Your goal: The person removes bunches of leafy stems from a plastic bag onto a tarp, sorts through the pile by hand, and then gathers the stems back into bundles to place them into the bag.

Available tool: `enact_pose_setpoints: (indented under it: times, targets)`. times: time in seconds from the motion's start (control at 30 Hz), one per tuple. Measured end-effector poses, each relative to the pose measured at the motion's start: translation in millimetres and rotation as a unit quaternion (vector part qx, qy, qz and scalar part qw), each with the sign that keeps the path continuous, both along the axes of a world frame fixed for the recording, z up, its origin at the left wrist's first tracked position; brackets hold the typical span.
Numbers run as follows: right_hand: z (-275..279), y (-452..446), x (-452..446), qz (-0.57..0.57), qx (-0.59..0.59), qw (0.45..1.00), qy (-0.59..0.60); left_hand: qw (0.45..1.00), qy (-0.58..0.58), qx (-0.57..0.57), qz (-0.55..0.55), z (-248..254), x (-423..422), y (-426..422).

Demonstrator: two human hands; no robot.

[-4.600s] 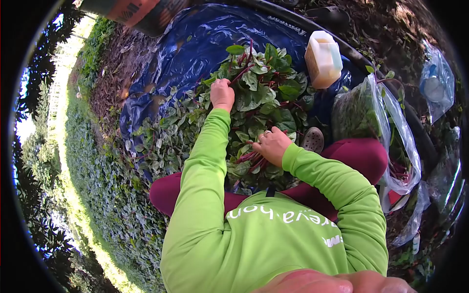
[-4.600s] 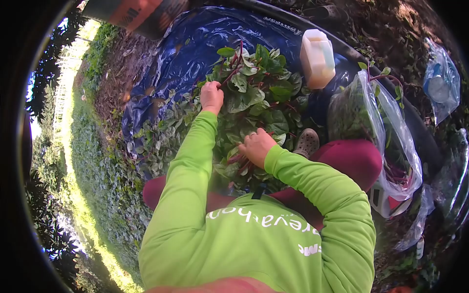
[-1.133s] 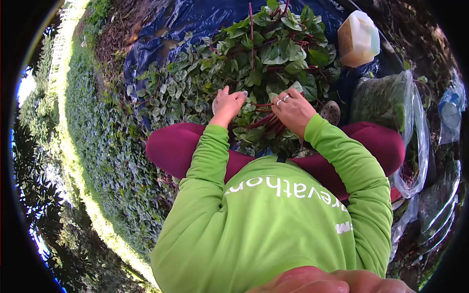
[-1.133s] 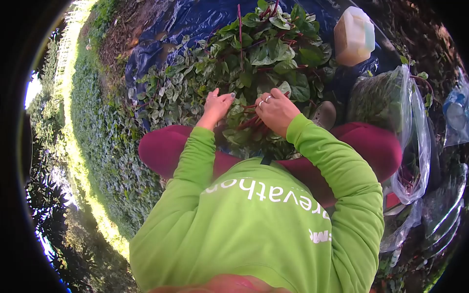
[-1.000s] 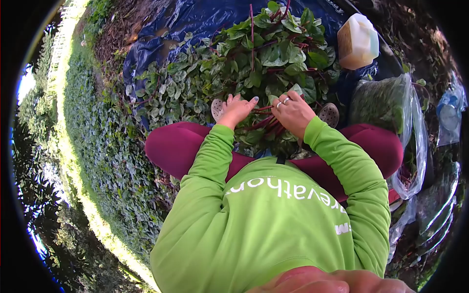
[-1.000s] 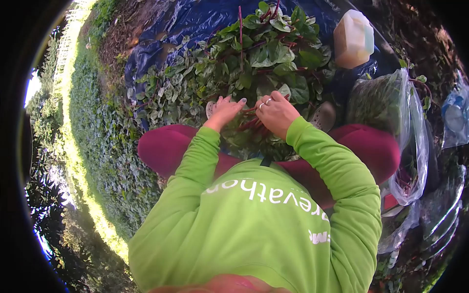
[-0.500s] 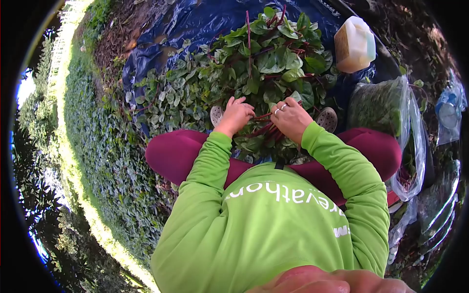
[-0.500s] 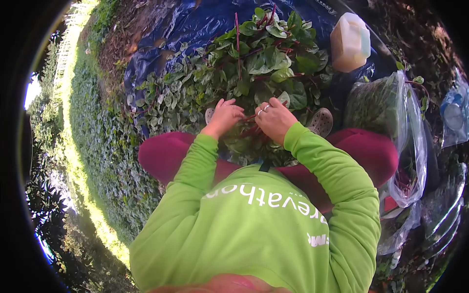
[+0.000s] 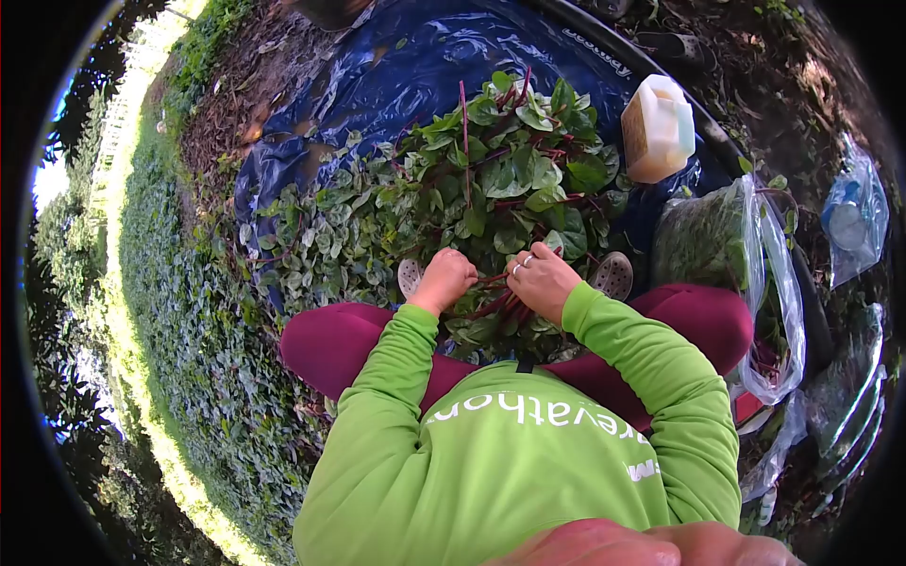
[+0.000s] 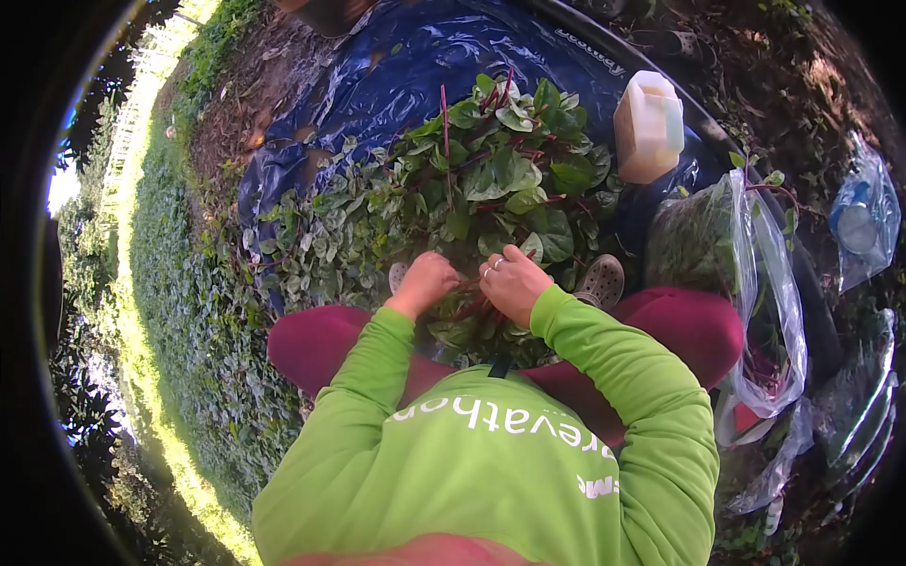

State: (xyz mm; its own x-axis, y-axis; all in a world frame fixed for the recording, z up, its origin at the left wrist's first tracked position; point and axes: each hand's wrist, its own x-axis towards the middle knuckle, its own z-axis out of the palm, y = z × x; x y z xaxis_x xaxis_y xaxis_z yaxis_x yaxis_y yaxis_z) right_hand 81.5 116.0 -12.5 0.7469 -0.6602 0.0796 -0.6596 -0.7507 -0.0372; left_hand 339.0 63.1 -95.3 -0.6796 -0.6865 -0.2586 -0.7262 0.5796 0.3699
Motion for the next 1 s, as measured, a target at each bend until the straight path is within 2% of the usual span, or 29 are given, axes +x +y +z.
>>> enact_pose_setpoints:
  times: [0.07,0.13,0.27,0.43,0.57,0.67,0.73,0.77,0.8,0.87,0.9,0.93,1.0]
  targets:
    - [1,-1,0,-0.003,-0.001,1.000,-0.002,1.000,-0.015,0.023,0.010,-2,-3,2]
    - [2,-1,-1,-0.009,-0.003,1.000,-0.002,0.989,0.127,0.013,0.074,-8,-6,6]
    - [2,0,-1,-0.009,0.003,1.000,-0.001,0.992,0.122,-0.003,0.037,-17,-5,5]
    - [0,0,-1,-0.006,0.002,1.000,0.002,0.999,0.031,-0.033,0.002,-16,0,-1]
    - [0,0,0,-0.008,0.012,1.000,0.010,0.998,0.012,-0.056,-0.016,-17,0,-5]
    - [-5,3,2,-0.007,0.030,0.999,0.022,0.995,0.041,-0.084,0.027,-16,1,-12]
    - [-4,3,3,-0.008,0.042,0.999,0.024,0.985,0.052,-0.124,0.107,-16,8,-25]
    - [-2,3,2,-0.006,0.034,0.999,0.015,0.984,0.021,-0.128,0.121,-16,17,-35]
    - [0,2,1,-0.005,0.025,1.000,0.007,0.970,0.067,-0.130,0.195,-22,28,-41]
    - [-2,1,0,-0.011,0.017,1.000,0.009,0.930,-0.094,-0.135,0.328,7,19,-52]
    - [-2,0,0,-0.015,0.009,1.000,0.009,0.895,-0.072,-0.250,0.362,-7,19,-62]
    - [-2,-2,-1,-0.019,0.011,1.000,0.007,0.870,0.008,-0.368,0.327,-2,14,-79]
    - [-1,-3,-1,-0.031,0.044,0.999,-0.010,0.901,0.151,-0.306,0.270,22,-10,-117]
